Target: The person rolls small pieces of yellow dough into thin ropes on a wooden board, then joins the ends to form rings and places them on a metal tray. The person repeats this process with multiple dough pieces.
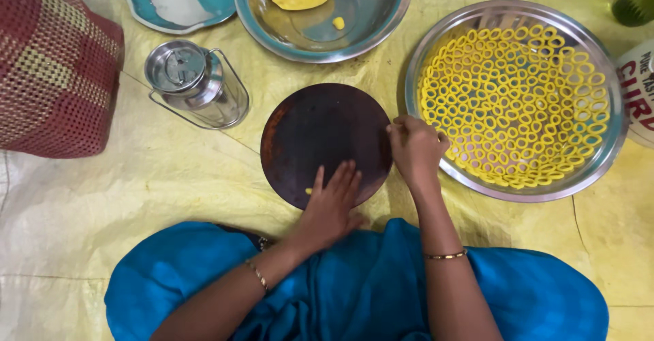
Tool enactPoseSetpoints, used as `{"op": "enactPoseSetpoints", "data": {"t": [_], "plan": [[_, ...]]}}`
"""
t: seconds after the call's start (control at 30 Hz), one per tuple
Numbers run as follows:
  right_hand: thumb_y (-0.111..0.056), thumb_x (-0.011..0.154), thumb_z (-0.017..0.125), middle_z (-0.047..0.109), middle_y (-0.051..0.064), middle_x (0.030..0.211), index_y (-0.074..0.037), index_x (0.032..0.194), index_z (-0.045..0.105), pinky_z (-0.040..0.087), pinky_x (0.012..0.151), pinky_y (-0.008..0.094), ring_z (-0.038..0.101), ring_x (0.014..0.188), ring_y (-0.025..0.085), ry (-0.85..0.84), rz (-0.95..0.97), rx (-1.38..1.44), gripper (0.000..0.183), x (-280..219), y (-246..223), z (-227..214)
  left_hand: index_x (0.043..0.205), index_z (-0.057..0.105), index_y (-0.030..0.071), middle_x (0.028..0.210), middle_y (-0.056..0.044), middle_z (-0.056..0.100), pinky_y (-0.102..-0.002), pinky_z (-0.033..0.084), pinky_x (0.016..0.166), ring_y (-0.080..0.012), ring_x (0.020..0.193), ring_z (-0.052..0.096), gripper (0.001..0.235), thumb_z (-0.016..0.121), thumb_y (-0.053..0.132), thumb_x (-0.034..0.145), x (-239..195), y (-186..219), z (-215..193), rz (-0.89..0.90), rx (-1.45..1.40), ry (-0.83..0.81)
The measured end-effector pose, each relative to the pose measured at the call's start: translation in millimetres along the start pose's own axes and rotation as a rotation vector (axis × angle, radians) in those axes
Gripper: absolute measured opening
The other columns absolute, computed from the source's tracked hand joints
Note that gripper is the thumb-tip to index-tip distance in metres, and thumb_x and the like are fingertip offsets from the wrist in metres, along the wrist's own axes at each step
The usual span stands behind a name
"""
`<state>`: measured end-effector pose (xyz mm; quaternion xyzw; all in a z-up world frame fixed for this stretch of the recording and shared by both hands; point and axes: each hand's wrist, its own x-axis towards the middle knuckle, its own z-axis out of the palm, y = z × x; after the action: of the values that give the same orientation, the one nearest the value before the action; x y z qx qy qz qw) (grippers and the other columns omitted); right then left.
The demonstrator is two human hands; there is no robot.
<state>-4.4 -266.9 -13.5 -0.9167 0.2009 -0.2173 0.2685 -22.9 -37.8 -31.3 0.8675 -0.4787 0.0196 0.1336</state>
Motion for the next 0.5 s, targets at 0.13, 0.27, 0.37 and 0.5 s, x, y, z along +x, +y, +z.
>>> {"op": "enactPoseSetpoints", "data": {"t": [0.13,0.27,0.37,0.5], "plan": [[-0.027,0.090,0.076,0.076,0.008,0.096,-0.013,0.103,0.076,0.035,0.100,0.059,0.069,0.099,0.031,-0.045,0.041,0.013,0.018,-1.2,-8.4,-1.2,0.152,0.039,-0.006,0.162,-0.026,0.031,-0.068,0.015,0.119,-0.0359,0.154,0.024,0.094,0.065,0.057,0.087,-1.1,3.8,-0.5,-0.045,0.030,-0.012],[-0.027,0.090,0.077,0.075,0.008,0.098,-0.013,0.104,0.076,0.035,0.099,0.059,0.068,0.102,0.031,-0.026,0.024,-0.016,0.020,1.0,-6.9,-1.3,0.155,0.033,-0.004,0.165,-0.022,0.028,-0.067,0.011,0.121,-0.0302,0.155,0.021,0.098,0.054,0.067,0.091,65.6,-25.8,16.5,-0.248,0.160,0.069],[-0.027,0.089,0.078,0.075,0.007,0.100,-0.013,0.107,0.075,0.035,0.099,0.059,0.068,0.103,0.031,-0.040,0.012,0.002,0.023,3.1,-2.1,-1.6,0.159,0.029,-0.005,0.168,-0.021,0.025,-0.065,0.008,0.124,-0.0303,0.158,0.017,0.101,0.048,0.071,0.095,118.6,-67.7,19.5,-0.284,0.213,0.096],[-0.027,0.089,0.078,0.075,0.007,0.100,-0.013,0.110,0.075,0.035,0.101,0.060,0.068,0.103,0.030,-0.080,-0.007,0.017,0.026,4.6,0.1,-3.5,0.160,0.028,-0.002,0.168,-0.019,0.025,-0.063,0.007,0.125,-0.0290,0.159,0.015,0.099,0.047,0.071,0.096,155.0,-90.8,21.0,-0.275,0.210,0.088]]}}
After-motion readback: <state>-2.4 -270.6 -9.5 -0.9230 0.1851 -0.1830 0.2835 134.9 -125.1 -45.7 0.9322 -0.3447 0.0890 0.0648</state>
